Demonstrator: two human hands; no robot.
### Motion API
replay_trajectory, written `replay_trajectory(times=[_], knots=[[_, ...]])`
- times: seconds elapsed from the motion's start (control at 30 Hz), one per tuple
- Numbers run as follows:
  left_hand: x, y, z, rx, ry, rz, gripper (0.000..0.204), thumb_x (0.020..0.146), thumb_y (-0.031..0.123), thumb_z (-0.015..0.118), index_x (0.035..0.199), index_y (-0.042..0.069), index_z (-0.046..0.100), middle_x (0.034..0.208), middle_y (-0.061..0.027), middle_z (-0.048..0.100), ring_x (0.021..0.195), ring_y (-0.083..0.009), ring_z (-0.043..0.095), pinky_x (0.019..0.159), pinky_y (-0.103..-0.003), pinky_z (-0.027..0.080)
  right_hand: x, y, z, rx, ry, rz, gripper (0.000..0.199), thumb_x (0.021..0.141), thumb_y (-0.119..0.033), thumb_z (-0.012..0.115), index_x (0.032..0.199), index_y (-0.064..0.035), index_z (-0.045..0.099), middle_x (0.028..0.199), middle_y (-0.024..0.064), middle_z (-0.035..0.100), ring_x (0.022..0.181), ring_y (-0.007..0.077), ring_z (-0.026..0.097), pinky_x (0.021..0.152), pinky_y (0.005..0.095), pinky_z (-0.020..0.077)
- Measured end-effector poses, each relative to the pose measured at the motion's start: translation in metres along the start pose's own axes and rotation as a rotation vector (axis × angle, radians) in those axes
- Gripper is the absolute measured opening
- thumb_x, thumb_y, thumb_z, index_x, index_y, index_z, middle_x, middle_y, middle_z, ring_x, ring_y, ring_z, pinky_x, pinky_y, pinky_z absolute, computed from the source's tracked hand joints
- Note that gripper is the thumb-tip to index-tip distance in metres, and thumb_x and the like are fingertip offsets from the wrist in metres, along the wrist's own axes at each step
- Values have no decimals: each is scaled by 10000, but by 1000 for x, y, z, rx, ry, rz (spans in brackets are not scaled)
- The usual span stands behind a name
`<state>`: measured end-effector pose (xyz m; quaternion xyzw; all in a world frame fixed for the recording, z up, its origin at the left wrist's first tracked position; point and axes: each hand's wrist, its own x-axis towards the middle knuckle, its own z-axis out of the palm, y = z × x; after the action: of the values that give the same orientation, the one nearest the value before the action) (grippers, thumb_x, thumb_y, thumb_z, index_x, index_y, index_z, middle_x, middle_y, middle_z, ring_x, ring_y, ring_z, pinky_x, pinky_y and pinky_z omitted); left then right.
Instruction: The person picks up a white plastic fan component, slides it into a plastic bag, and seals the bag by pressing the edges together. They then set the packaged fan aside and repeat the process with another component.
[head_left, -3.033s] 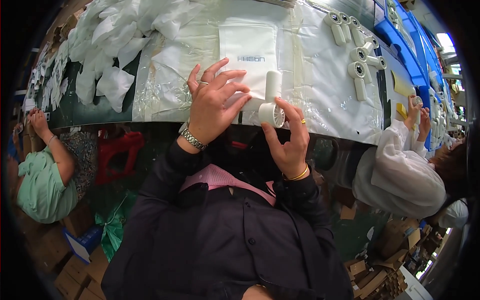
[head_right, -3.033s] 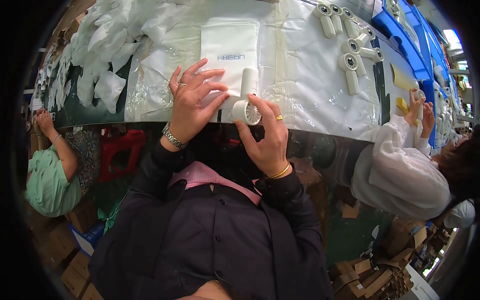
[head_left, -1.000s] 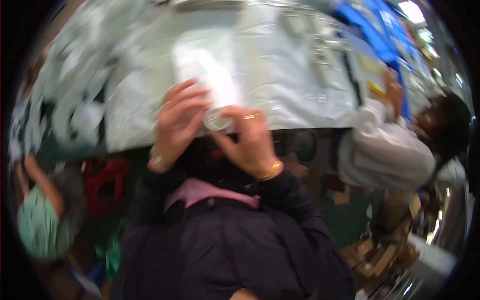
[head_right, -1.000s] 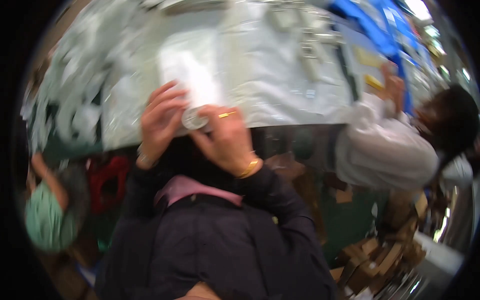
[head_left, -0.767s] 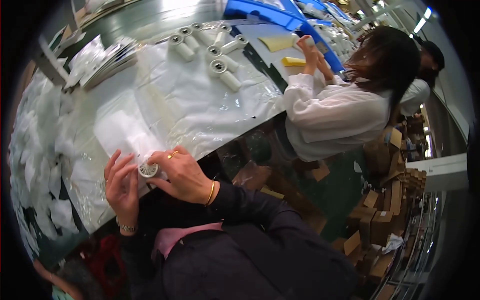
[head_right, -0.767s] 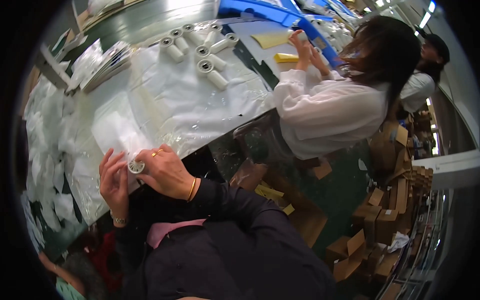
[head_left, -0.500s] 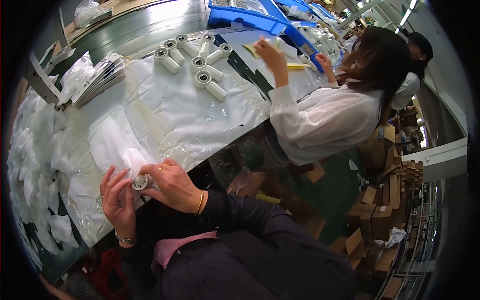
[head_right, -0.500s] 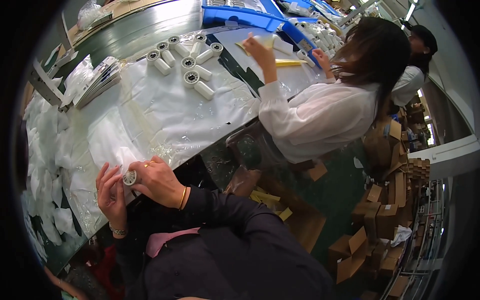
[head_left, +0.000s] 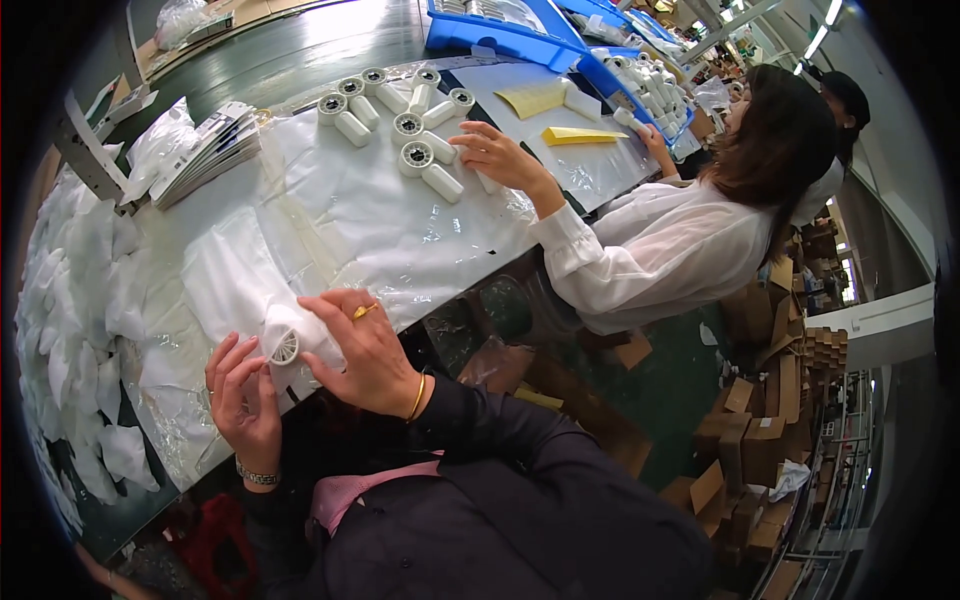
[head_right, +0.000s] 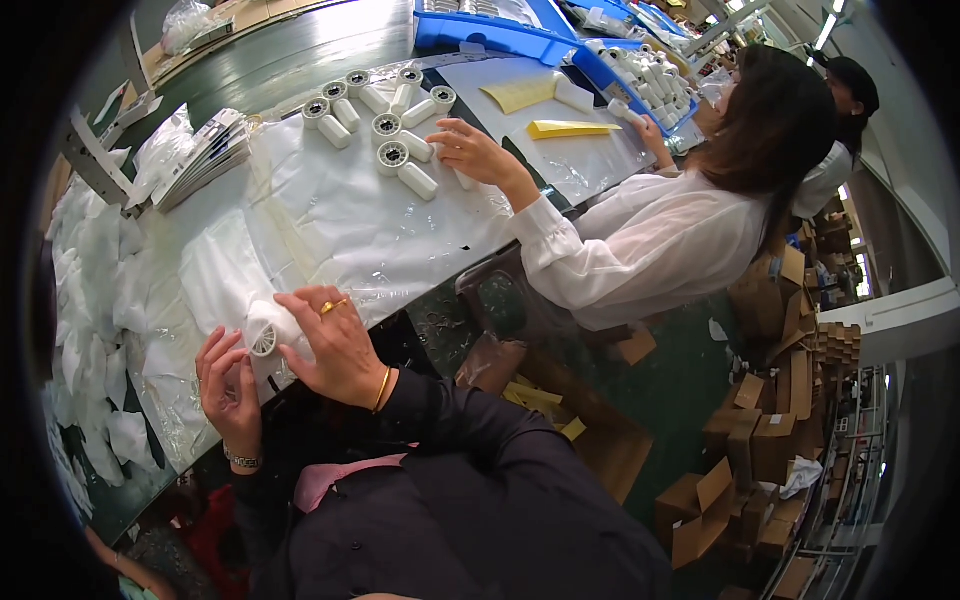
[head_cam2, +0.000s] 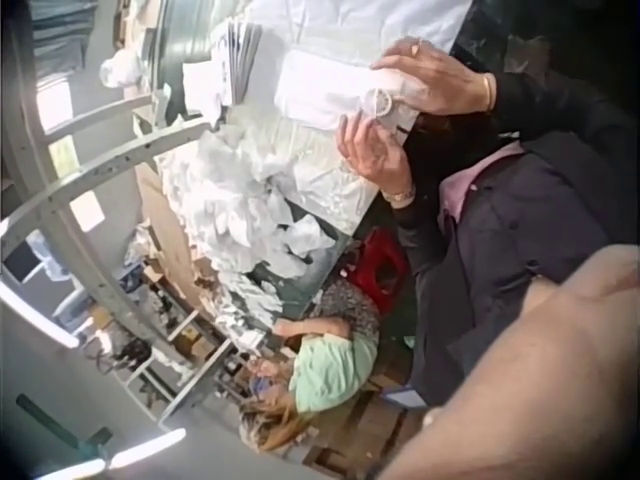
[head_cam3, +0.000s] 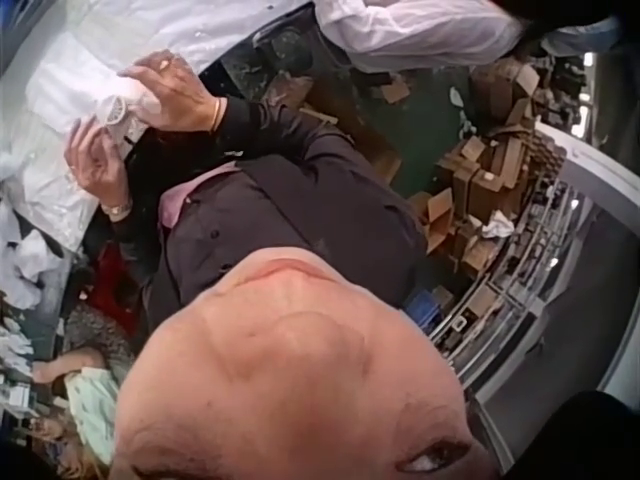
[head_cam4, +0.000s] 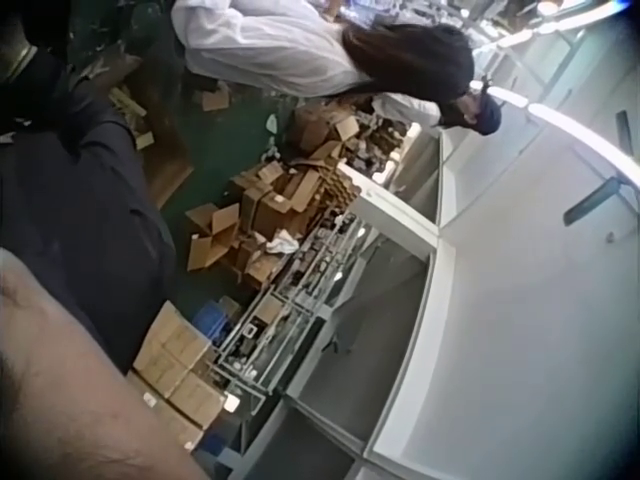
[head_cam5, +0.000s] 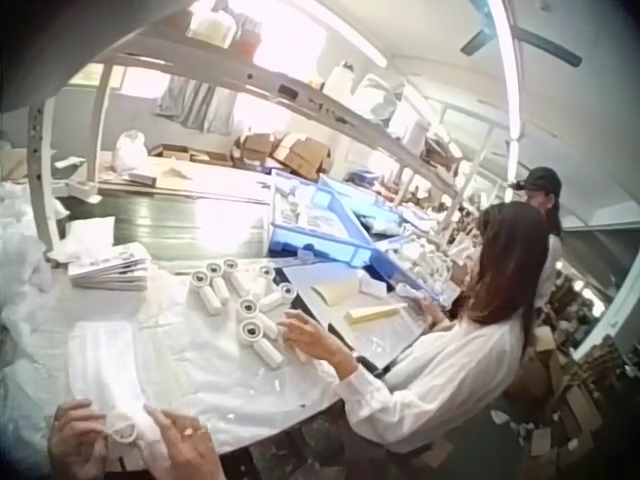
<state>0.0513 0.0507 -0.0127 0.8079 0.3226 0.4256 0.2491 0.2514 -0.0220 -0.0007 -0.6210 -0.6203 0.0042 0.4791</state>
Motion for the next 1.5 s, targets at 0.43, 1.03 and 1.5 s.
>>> replay_trajectory(times=[0.43,1.03,1.5], knots=[[-1,6,8,223,-9,14,526,844,84,876,1322,80,657,1342,-128,670,1355,-360,577,1206,-524,348,-8,25,19,221,-26,37,359,910,-88,798,1258,-111,714,887,-32,705,802,175,641,909,355,458],[17,3,20,491,50,-136,639,829,142,794,1450,140,643,1299,-93,635,1239,-300,589,1068,-448,393,-6,29,10,302,-126,37,341,905,-71,792,1233,-135,729,813,-69,659,755,138,626,1015,364,468],[18,-2,22,317,98,-338,694,796,-75,588,1451,150,631,724,-105,598,680,-358,618,669,-488,483,-6,33,7,337,-102,69,345,877,48,741,1200,-70,761,840,8,649,830,168,613,843,327,515]])
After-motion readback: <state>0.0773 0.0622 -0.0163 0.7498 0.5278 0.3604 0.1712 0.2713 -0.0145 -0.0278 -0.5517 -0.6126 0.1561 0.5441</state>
